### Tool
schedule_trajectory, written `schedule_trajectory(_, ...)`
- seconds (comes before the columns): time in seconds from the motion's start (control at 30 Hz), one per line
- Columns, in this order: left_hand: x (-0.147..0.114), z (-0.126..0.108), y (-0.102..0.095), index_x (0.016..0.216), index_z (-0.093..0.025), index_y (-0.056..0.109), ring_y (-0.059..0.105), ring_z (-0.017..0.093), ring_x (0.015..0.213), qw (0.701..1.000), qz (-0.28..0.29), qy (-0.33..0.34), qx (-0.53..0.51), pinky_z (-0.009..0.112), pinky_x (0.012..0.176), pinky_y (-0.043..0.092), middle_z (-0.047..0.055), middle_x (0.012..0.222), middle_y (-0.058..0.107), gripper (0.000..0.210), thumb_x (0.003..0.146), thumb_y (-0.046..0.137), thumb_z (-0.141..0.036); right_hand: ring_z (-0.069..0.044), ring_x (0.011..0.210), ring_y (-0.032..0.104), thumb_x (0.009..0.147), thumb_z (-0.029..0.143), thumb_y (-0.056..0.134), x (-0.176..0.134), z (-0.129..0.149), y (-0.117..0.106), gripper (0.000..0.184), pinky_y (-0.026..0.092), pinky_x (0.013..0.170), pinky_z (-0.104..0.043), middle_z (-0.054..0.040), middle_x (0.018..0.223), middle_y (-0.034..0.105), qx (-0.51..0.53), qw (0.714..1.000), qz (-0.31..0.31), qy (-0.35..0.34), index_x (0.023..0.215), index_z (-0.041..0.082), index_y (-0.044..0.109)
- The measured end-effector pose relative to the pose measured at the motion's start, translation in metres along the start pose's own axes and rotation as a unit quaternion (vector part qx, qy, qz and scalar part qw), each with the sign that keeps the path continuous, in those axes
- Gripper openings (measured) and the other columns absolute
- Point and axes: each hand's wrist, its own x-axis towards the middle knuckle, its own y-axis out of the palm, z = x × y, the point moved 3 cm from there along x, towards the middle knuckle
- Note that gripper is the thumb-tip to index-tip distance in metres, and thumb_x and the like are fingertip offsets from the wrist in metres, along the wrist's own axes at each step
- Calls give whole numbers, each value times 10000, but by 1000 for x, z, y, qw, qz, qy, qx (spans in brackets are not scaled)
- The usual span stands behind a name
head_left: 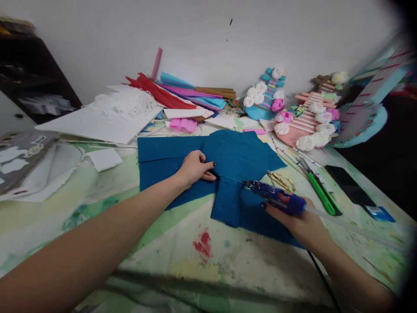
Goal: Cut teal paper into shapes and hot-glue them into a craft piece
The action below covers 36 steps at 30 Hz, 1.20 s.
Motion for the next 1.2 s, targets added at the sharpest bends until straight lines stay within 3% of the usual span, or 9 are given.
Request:
schedule_trajectory(0.43,4,4,-1,760,-199,342,692,248,524,1000,7,13,-11,265,437,557,-64,519,501,338,783,646,-52,-159,588,493,739,373,610,22,14,26,212,385,556,-279,-18,639,609,32,998,53,-5,709,165,633)
schedule_trajectory(0.57,3,3,-1,756,-198,342,690,248,520,1000,7,11,-10,267,439,559,-63,517,504,347,775,657,-54,-184,642,542,752,391,601,18,7,24,241,421,601,-294,-35,696,646,30,998,56,8,771,160,664)
schedule_trajectory(0.77,2,2,-1,756,-197,350,686,241,508,1000,2,8,-9,260,434,553,-62,517,504,346,769,666,-57,-192,624,555,746,373,624,10,-8,14,191,426,544,-282,-11,610,612,59,997,39,24,690,191,639)
schedule_trajectory(0.97,1,1,0,756,-199,342,688,236,518,1000,2,10,1,265,444,555,-60,506,500,306,805,602,-44,-239,692,594,736,407,625,-3,-17,2,208,433,536,-306,-41,661,638,34,998,30,49,686,205,633)
schedule_trajectory(1.2,2,2,-1,760,-198,344,687,229,513,1000,2,10,10,257,450,557,-60,512,504,311,797,623,-66,-196,625,571,740,362,625,-2,1,-1,167,437,550,-291,-21,673,651,27,999,14,25,757,198,654)
